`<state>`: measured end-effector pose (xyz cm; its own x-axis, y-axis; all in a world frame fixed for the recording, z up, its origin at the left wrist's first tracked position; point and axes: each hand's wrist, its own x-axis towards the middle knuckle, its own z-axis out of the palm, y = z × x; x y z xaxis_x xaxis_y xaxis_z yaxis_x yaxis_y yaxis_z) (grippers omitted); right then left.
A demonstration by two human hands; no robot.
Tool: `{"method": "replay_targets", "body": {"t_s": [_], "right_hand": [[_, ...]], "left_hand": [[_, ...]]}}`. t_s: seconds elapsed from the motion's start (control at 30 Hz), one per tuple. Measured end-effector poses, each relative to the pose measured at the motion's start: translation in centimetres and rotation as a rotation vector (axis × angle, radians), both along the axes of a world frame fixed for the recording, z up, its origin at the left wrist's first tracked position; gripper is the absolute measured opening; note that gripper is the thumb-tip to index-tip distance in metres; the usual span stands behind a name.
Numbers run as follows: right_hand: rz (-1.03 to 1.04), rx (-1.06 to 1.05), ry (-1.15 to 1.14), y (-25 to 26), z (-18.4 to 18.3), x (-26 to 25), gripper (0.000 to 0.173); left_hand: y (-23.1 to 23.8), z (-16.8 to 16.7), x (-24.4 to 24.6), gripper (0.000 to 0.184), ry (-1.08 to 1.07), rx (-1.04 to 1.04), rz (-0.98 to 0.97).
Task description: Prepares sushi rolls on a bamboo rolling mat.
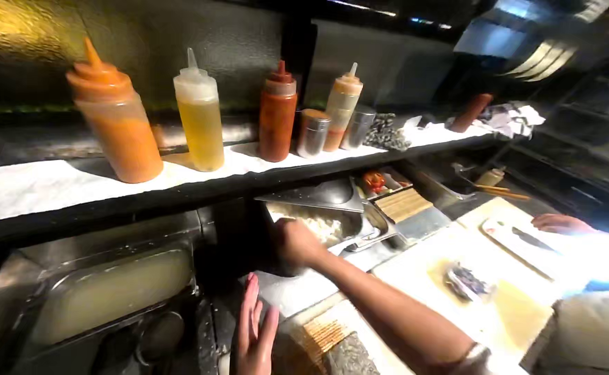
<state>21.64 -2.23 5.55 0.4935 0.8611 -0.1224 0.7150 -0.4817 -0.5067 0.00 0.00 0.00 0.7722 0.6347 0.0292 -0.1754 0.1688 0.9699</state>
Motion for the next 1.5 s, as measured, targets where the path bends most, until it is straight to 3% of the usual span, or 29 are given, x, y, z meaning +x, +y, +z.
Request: {"method": "replay_targets", "body": {"t_s": [0.07,0.13,0.2,0.3,0.4,0.53,0.67,0.8,0.9,1.0,1.13,1.27,1.4,1.5], "right_hand": [[-0.012,-0.151,-0.145,-2.9,-2.1,6.3,0.029],[-0.194,-0.539,-0.003,-3.7,1.8,7.0,0.044],[-0.339,-0.689,0.035,-3.7,2.8,7.6,0.051],[-0.377,-0.666,-0.024,-3.7,-1.2,10.2,0.064],[-0.291,-0.639,-0.037,-3.9,-2.1,11.4,0.062],[-0.220,-0.621,0.063,-4.9,1.2,8.5,0.046],[-0.235,-0.748,-0.021,-2.9,-0.9,8.7,0.057],[-0.218,-0.602,0.071,-3.8,-0.2,8.7,0.047],[-0.179,-0.577,0.049,-3.8,-0.7,8.2,0.056],[-0.103,-0.626,-0.042,-3.0,-2.0,8.3,0.041],[0.044,-0.630,-0.003,-3.9,-0.1,9.9,0.036],[-0.046,-0.601,0.026,-3.8,0.2,7.8,0.048],[0.041,-0.618,-0.010,-4.1,1.0,8.2,0.029],[0.097,-0.706,-0.044,-4.3,2.3,7.7,0.034]], "left_hand": [[1.1,-0.8,4.3,0.056,0.262,0.013,0.043],[1.6,-1.0,8.5,0.043,0.416,-0.020,-0.014],[1.1,-1.0,11.4,0.040,0.469,-0.022,-0.033],[-0.5,-1.0,13.1,0.041,0.511,0.040,0.041],[-0.9,-1.1,13.3,0.044,0.539,0.107,0.066],[-0.9,-0.8,13.1,0.046,0.596,0.135,0.032],[-1.3,-1.2,13.3,0.048,0.598,0.126,0.069],[-1.2,-1.4,13.5,0.046,0.618,0.218,0.083],[-1.4,-1.0,13.5,0.046,0.643,0.239,0.103],[-1.4,-1.0,13.6,0.043,0.639,0.283,0.117],[-1.2,-0.9,13.6,0.043,0.675,0.335,0.098],[-1.7,-0.7,13.7,0.045,0.681,0.314,0.115],[-1.3,-0.4,13.9,0.046,0.713,0.344,0.108],[-1.6,-0.3,14.1,0.046,0.716,0.340,0.144]]}}
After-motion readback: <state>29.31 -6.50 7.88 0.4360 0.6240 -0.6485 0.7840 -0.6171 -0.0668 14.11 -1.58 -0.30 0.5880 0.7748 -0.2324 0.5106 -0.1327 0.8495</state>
